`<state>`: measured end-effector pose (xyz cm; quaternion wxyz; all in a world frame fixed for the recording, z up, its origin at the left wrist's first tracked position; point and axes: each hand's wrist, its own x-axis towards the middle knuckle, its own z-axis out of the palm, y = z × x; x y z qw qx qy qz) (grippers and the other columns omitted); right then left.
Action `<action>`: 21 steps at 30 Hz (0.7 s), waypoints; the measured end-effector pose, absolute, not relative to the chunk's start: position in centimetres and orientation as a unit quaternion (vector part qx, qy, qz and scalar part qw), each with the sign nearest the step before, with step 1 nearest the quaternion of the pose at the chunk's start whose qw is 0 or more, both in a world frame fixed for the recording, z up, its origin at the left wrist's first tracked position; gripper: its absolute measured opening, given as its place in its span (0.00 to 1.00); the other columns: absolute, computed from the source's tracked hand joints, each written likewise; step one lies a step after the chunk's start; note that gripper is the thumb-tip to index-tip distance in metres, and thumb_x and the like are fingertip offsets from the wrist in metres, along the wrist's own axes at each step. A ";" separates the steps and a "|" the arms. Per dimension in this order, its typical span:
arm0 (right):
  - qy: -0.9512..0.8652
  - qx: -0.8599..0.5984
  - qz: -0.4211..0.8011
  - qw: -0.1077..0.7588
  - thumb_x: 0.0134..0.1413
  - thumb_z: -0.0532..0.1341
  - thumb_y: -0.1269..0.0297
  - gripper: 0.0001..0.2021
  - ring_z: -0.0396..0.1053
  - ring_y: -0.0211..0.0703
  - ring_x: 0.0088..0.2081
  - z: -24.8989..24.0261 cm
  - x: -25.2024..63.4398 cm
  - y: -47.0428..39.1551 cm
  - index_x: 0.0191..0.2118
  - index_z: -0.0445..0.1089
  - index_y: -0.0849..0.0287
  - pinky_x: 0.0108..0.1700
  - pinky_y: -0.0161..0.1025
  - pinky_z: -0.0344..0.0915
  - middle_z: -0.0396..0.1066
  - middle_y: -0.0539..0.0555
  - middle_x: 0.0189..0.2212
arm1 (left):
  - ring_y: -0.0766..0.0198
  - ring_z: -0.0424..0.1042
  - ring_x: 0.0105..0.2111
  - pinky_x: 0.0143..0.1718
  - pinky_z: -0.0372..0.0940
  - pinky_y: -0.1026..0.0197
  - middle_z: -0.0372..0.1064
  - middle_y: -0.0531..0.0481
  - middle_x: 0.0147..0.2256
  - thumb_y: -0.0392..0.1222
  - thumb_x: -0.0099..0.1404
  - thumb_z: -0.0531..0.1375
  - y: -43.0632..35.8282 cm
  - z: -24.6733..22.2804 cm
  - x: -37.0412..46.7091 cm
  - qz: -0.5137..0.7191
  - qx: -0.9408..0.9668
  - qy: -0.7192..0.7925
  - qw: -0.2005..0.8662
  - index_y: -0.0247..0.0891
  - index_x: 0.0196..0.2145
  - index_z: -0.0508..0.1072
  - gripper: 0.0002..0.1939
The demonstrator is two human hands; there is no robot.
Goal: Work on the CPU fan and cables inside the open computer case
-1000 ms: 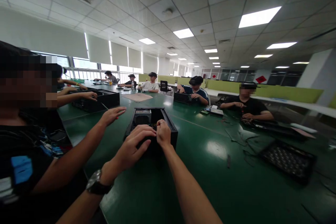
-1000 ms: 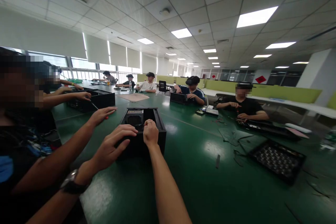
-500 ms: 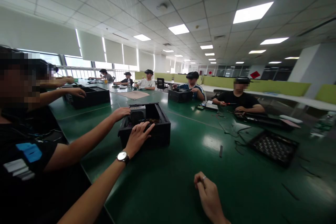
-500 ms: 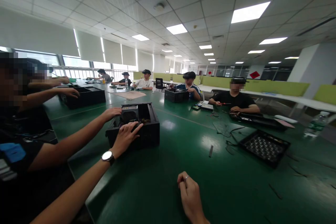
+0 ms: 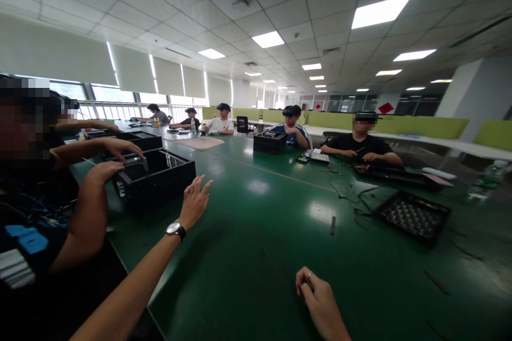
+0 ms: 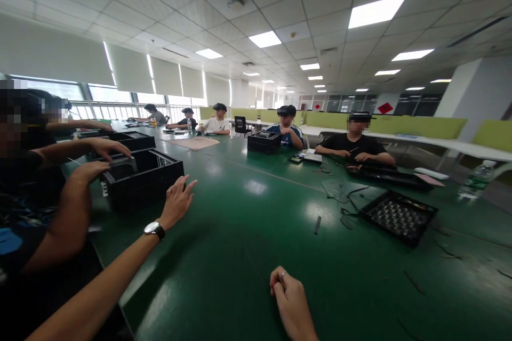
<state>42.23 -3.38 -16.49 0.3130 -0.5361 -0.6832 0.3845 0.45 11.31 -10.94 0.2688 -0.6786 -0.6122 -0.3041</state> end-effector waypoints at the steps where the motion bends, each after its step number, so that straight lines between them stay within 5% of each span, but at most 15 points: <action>1: -0.680 -0.538 0.389 0.312 0.63 0.43 0.58 0.17 0.67 0.46 0.33 -16.4 42.3 -3.4 0.36 0.67 0.57 0.36 0.42 0.65 0.68 0.55 0.32 | 0.46 0.49 0.69 0.64 0.52 0.42 0.52 0.39 0.68 0.34 0.71 0.50 11.5 -11.6 2.0 -0.308 -0.694 -0.604 0.243 0.41 0.64 0.65 0.25; 7: -0.647 -0.550 0.406 0.337 0.61 0.45 0.55 0.16 0.65 0.45 0.31 -16.2 42.6 -3.4 0.34 0.66 0.56 0.34 0.40 0.63 0.67 0.53 0.30 | 0.54 0.66 0.58 0.54 0.67 0.51 0.67 0.43 0.56 0.38 0.70 0.56 12.2 -16.1 11.3 -0.310 -0.750 -0.563 0.158 0.41 0.54 0.71 0.16; 11: -0.609 -0.555 0.399 0.404 0.60 0.48 0.52 0.15 0.64 0.44 0.29 -16.2 42.9 -3.1 0.32 0.66 0.54 0.33 0.40 0.62 0.66 0.51 0.27 | 0.55 0.66 0.56 0.53 0.67 0.52 0.67 0.43 0.54 0.39 0.72 0.53 11.4 -16.8 13.7 -0.329 -0.753 -0.550 0.148 0.40 0.53 0.71 0.14; 17: -0.598 -0.557 0.383 0.431 0.59 0.49 0.53 0.14 0.64 0.45 0.28 -16.2 42.5 -3.3 0.31 0.66 0.54 0.32 0.40 0.62 0.66 0.50 0.26 | 0.48 0.50 0.68 0.64 0.52 0.44 0.56 0.39 0.65 0.46 0.74 0.51 12.6 -10.6 13.4 -0.389 -0.713 -0.544 0.210 0.40 0.62 0.65 0.22; 21: -0.609 -0.555 0.371 0.429 0.59 0.49 0.54 0.14 0.65 0.45 0.28 -15.9 42.3 -3.7 0.32 0.67 0.54 0.31 0.40 0.62 0.67 0.50 0.26 | 0.49 0.63 0.59 0.61 0.51 0.46 0.69 0.38 0.55 0.52 0.76 0.47 14.4 -5.4 12.9 -0.297 -0.737 -0.573 0.197 0.39 0.55 0.73 0.22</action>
